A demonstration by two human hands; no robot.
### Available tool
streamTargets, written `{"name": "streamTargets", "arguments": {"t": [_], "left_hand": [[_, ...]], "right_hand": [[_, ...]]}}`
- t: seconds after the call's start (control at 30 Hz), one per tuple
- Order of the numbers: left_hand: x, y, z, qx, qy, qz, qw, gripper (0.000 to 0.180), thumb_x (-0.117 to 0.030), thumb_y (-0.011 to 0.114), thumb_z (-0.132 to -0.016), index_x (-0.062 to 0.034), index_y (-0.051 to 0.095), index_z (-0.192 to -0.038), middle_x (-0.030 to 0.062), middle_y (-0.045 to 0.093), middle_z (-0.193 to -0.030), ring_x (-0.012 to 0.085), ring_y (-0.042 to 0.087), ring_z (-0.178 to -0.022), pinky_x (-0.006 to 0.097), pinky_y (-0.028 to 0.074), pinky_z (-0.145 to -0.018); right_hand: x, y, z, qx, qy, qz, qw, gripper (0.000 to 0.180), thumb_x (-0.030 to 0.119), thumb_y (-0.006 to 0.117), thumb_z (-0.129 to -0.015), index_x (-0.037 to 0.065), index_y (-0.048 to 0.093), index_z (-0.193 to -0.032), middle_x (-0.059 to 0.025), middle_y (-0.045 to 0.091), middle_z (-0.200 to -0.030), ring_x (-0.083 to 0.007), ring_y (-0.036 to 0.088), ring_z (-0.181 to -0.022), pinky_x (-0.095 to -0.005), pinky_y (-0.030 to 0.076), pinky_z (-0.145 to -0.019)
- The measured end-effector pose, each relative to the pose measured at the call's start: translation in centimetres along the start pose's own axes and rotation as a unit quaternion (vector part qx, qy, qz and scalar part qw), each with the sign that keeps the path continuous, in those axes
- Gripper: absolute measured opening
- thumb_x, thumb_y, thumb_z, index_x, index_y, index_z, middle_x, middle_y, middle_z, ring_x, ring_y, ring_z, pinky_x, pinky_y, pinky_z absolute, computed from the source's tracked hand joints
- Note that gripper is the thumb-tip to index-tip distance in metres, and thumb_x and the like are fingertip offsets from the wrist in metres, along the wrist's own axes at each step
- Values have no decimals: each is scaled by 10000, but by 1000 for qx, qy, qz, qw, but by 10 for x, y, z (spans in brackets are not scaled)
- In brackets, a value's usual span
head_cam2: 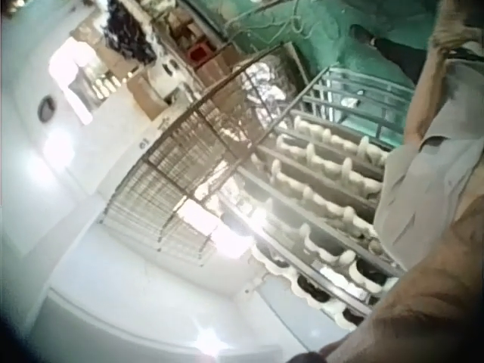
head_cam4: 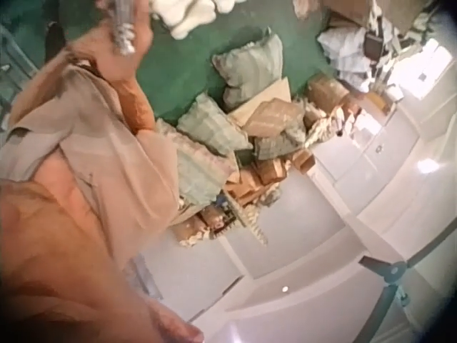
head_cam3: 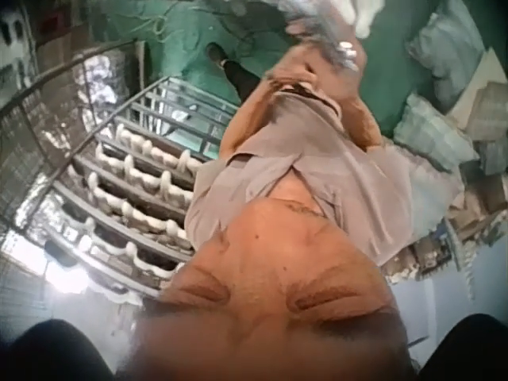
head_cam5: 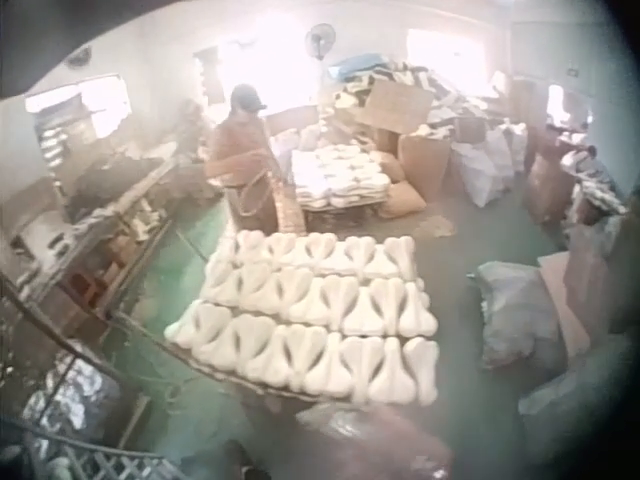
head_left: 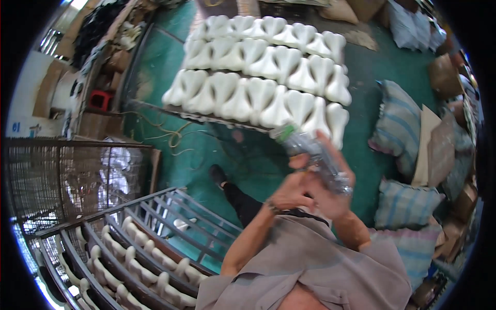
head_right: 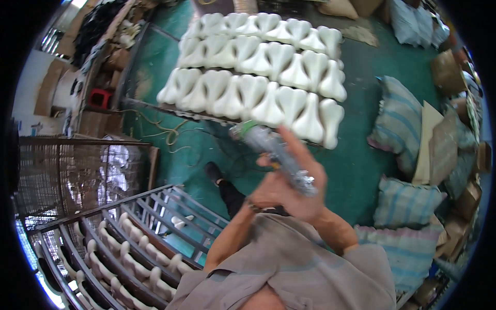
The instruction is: The worker is seen using a spray gun to coat white foam bicycle saddle components and then moving storage racks to organize the products.
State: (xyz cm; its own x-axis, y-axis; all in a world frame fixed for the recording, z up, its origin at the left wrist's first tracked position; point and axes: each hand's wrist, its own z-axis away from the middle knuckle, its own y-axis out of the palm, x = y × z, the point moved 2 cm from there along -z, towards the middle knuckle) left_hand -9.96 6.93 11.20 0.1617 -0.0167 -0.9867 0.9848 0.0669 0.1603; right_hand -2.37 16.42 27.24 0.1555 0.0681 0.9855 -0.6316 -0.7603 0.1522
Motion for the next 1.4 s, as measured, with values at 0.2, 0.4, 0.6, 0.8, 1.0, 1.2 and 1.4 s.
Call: {"name": "streamTargets", "arguments": {"t": [0.2, 0.4, 0.6, 0.8, 1.0, 1.2, 1.4], "left_hand": [[2, -118, 47, 221, -59, 102, 968, 519, -259, 979, -728, -25, 682, -1083, -18, 645, -806, 125, 645, -815, 313, 514, -695], [58, -321, 121, 89, -46, -39, 994, 310, -260, 904, -835, -70, 739, -1017, 24, 725, -843, 143, 720, -822, 323, 551, -686], [160, -549, 303, -42, -221, -359, 906, 332, -416, 753, -934, -104, 701, -1032, 186, 756, -938, 419, 721, -925, 504, 570, -803], [196, -602, 422, -111, -516, -329, 783, 416, -521, 738, -918, -131, 819, -1038, 212, 770, -1085, 398, 719, -1067, 500, 567, -910], [151, -599, 424, -193, -533, -256, 783, 522, -590, 741, -891, -99, 828, -1045, 223, 776, -1050, 412, 729, -1045, 500, 569, -898], [127, -599, 435, -169, -563, -265, 764, 527, -579, 724, -911, -78, 823, -1042, 227, 771, -1082, 419, 725, -1053, 510, 568, -898], [127, -601, 441, -121, -593, -249, 756, 545, -572, 721, -914, -59, 818, -1073, 242, 766, -1083, 429, 719, -1055, 526, 562, -899]], "right_hand": [[14, 162, -86, -107, -3, 66, 992, 588, -89, 541, -880, -63, 507, -1466, -152, 730, -1109, -70, 607, -760, -202, 452, -562], [76, 309, -161, -186, -61, 255, 947, 426, 37, 570, -857, -51, 619, -1271, -141, 726, -1075, -64, 564, -680, -192, 343, -490], [144, 350, -190, -63, 12, 371, 926, 428, 68, 542, -851, -78, 609, -1247, -154, 678, -1109, -56, 511, -646, -188, 331, -462], [97, 405, -216, 30, 48, 362, 930, 530, 16, 537, -844, -26, 585, -1370, -142, 688, -1172, -137, 611, -851, -262, 451, -683], [-20, 476, -237, 281, 66, 424, 858, 782, -133, 592, -758, 39, 531, -1519, -203, 694, -1291, -360, 711, -1090, -416, 541, -942], [-75, 517, -282, 282, 88, 482, 825, 640, -30, 734, -884, 36, 562, -1497, -215, 716, -1242, -367, 712, -1076, -375, 526, -963], [-88, 528, -322, 154, 94, 496, 850, 579, 15, 765, -910, 26, 594, -1463, -208, 736, -1203, -296, 717, -1037, -372, 526, -949]]}}
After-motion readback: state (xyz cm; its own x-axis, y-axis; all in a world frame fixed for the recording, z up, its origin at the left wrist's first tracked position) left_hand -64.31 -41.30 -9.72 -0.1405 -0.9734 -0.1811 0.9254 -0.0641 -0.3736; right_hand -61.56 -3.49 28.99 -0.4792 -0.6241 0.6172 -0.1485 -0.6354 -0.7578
